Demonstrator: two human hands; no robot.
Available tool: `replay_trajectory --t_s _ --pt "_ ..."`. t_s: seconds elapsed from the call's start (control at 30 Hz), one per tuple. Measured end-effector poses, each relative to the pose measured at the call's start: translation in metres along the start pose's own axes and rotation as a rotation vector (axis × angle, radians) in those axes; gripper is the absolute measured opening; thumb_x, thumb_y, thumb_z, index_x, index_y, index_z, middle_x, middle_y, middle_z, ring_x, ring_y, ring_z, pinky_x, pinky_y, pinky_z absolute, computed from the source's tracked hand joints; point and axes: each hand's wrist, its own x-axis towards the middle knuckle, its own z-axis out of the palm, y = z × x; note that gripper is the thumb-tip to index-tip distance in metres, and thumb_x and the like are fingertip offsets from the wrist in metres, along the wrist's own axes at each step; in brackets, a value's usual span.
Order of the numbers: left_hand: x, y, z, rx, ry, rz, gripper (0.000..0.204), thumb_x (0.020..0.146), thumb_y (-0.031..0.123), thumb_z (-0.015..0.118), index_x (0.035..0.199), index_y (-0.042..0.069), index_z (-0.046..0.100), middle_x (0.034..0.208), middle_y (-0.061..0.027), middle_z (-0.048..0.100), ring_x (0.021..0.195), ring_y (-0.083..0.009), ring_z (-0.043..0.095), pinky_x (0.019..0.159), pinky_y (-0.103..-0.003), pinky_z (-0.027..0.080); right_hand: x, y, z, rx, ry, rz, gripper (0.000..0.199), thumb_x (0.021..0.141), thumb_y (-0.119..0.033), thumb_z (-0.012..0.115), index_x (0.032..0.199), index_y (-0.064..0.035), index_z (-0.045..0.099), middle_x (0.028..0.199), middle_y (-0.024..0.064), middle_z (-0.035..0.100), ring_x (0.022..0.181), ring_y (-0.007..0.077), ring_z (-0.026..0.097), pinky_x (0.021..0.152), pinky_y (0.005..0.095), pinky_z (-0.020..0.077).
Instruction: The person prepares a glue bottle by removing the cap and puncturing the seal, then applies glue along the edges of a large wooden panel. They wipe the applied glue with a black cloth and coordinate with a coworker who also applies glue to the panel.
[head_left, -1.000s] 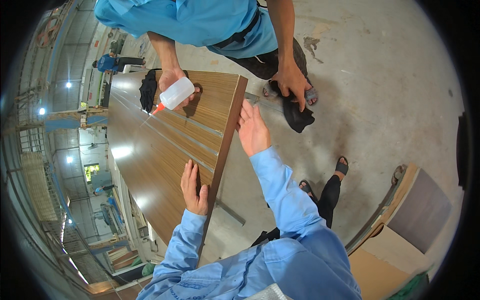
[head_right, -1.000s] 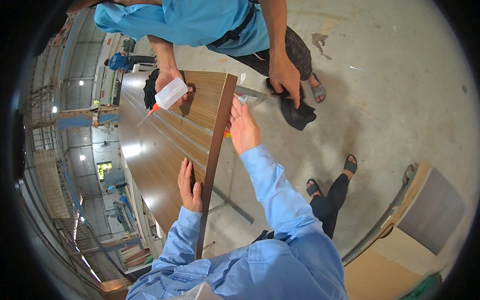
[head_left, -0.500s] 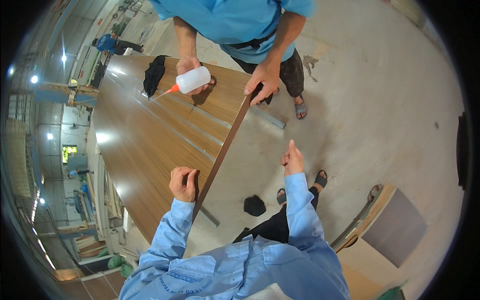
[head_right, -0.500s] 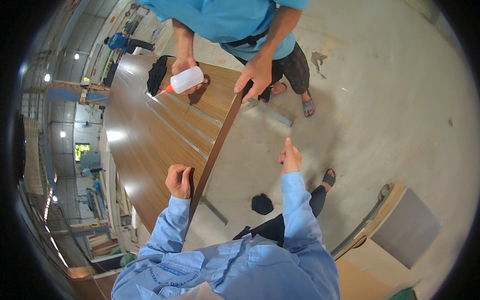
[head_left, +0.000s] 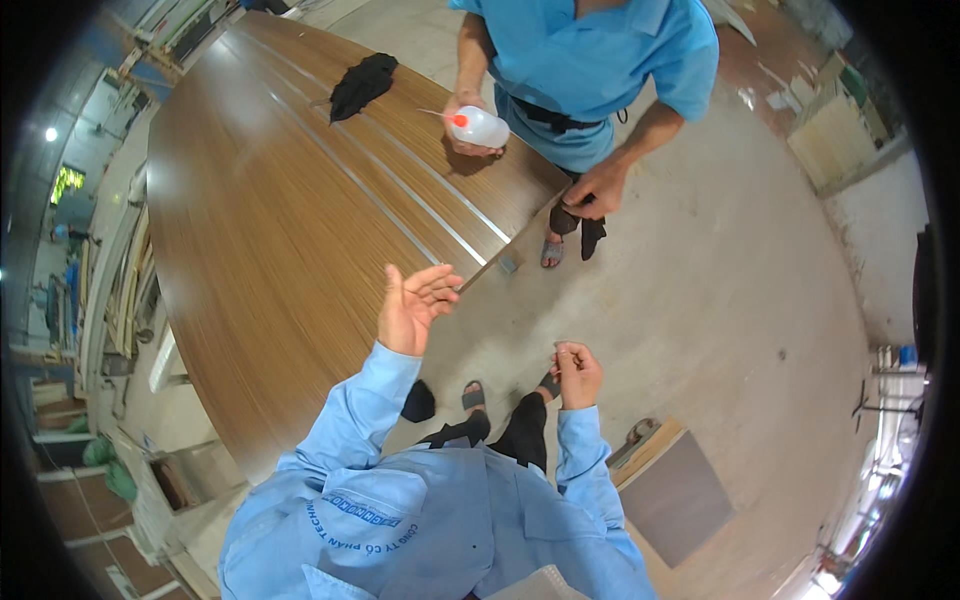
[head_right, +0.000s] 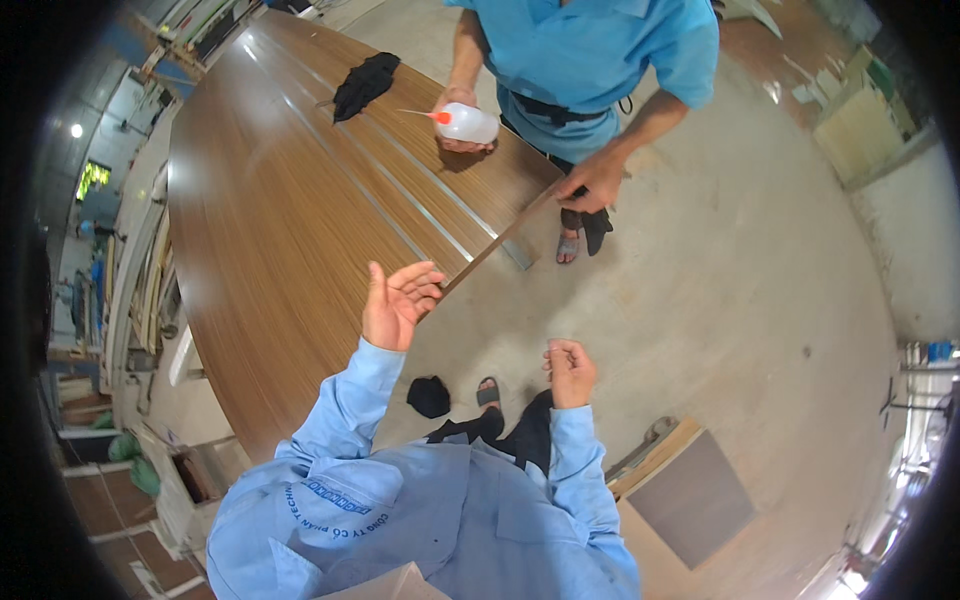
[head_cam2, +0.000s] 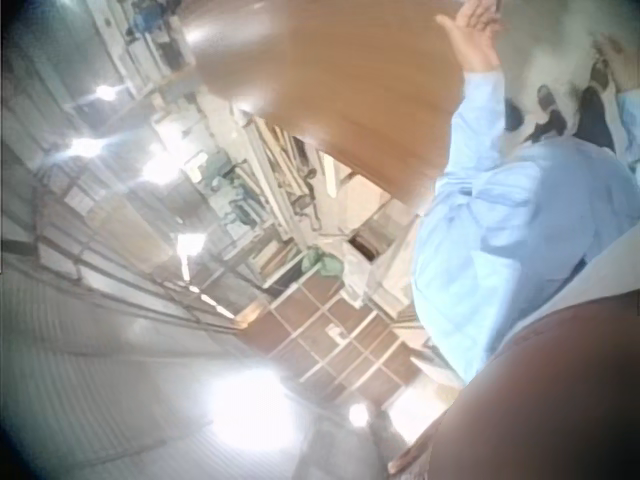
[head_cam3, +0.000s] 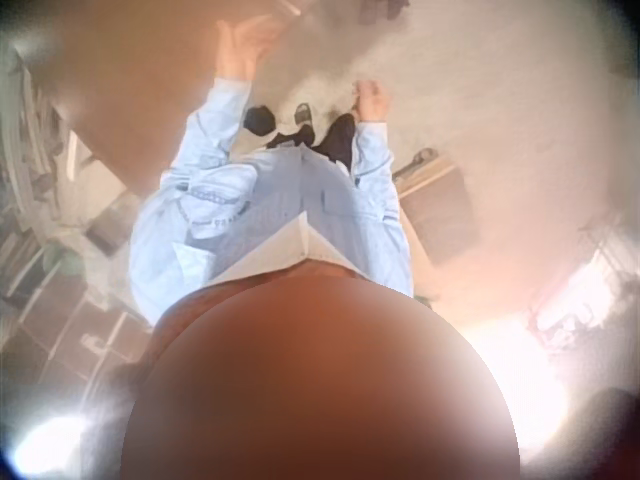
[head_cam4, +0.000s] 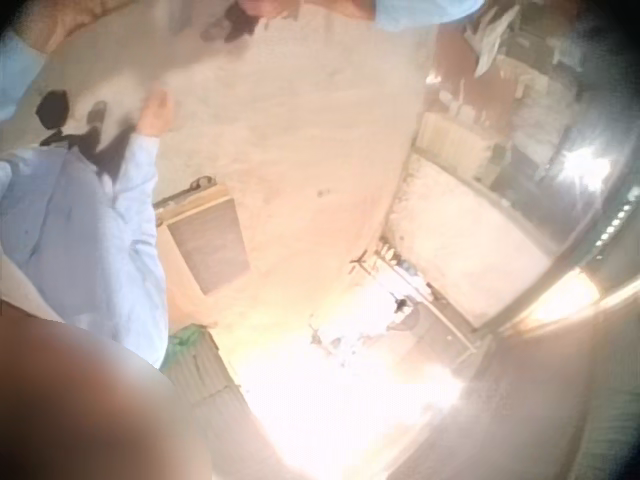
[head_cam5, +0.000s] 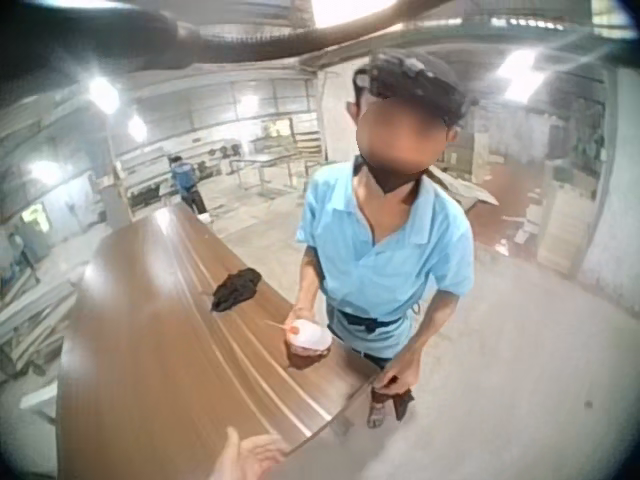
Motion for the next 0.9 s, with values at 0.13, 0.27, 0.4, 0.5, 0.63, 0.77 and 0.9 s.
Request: replay_trajectory --t_s 0.13,0.27,0.4,0.5,0.63,0.77,0.9 --pt "-0.018 0.002 0.033 -0.104 -0.159 -0.072 0.088 0.104 0.067 0.015 0.144 -0.003 0.050 0.141 -0.0158 0.057 0.117 -0.0225 0.058 0.097 -0.038 0.048 -0.018 -0.081 0.043 -0.284 -0.115 -0.406 0.014 0.092 -0.008 0.071 0.103 0.0007 0.071 0.083 0.0057 0.069 0.069 0.0103 0.064 0.061 0.0261 0.0520" --pt "-0.030 0.001 0.052 -0.216 -0.256 -0.099 0.092 0.102 0.070 0.011 0.149 -0.002 0.045 0.154 -0.0137 0.046 0.132 -0.0260 0.048 0.110 -0.042 0.039 -0.028 -0.138 0.081 -0.424 -0.177 -0.735 0.012 0.092 -0.007 0.071 0.102 0.0011 0.070 0.084 0.0069 0.069 0.070 0.0103 0.066 0.060 0.0271 0.0531" --pt "-0.042 -0.013 0.065 -0.102 -0.385 0.006 0.089 0.103 0.067 0.010 0.152 -0.001 0.040 0.159 -0.0137 0.038 0.142 -0.0293 0.040 0.116 -0.043 0.032 -0.036 -0.149 0.098 -0.144 -0.283 -0.516 0.010 0.096 -0.008 0.068 0.100 0.0016 0.069 0.084 0.0062 0.069 0.071 0.0108 0.067 0.057 0.0256 0.0530" --pt "-0.058 -0.029 0.065 0.274 -0.383 0.166 0.085 0.105 0.065 0.013 0.154 0.000 0.038 0.162 -0.0136 0.033 0.144 -0.0283 0.037 0.117 -0.044 0.031 -0.037 -0.138 0.095 -0.082 -0.319 -0.368 0.015 0.101 -0.010 0.060 0.098 0.0022 0.067 0.080 0.0058 0.069 0.064 0.0107 0.066 0.053 0.0231 0.0518" --pt "-0.073 -0.056 0.052 0.257 -0.400 0.098 0.078 0.107 0.059 0.015 0.157 0.001 0.030 0.164 -0.0138 0.027 0.145 -0.0282 0.035 0.114 -0.043 0.037 -0.037 -0.117 0.082 -0.225 -0.287 -0.402 0.020 0.102 -0.011 0.056 0.093 0.0026 0.066 0.073 0.0056 0.068 0.058 0.0101 0.063 0.049 0.0251 0.0499" --pt "-0.085 -0.075 0.046 0.233 -0.412 0.078 0.075 0.108 0.056 0.018 0.158 0.001 0.027 0.165 -0.0151 0.024 0.148 -0.0299 0.032 0.114 -0.045 0.038 -0.039 -0.102 0.074 -0.406 -0.222 -0.501 0.020 0.100 -0.012 0.059 0.087 0.0018 0.065 0.067 0.0049 0.066 0.055 0.0089 0.060 0.048 0.0259 0.0487" --pt "-0.089 -0.059 0.056 0.301 -0.401 0.074 0.069 0.108 0.048 0.034 0.157 0.000 0.029 0.164 -0.0180 0.026 0.149 -0.0321 0.031 0.116 -0.044 0.036 -0.042 -0.093 0.067 -0.336 -0.245 -0.361 0.024 0.101 -0.014 0.058 0.082 -0.0001 0.063 0.067 0.0037 0.066 0.053 0.0071 0.057 0.046 0.0241 0.0449"
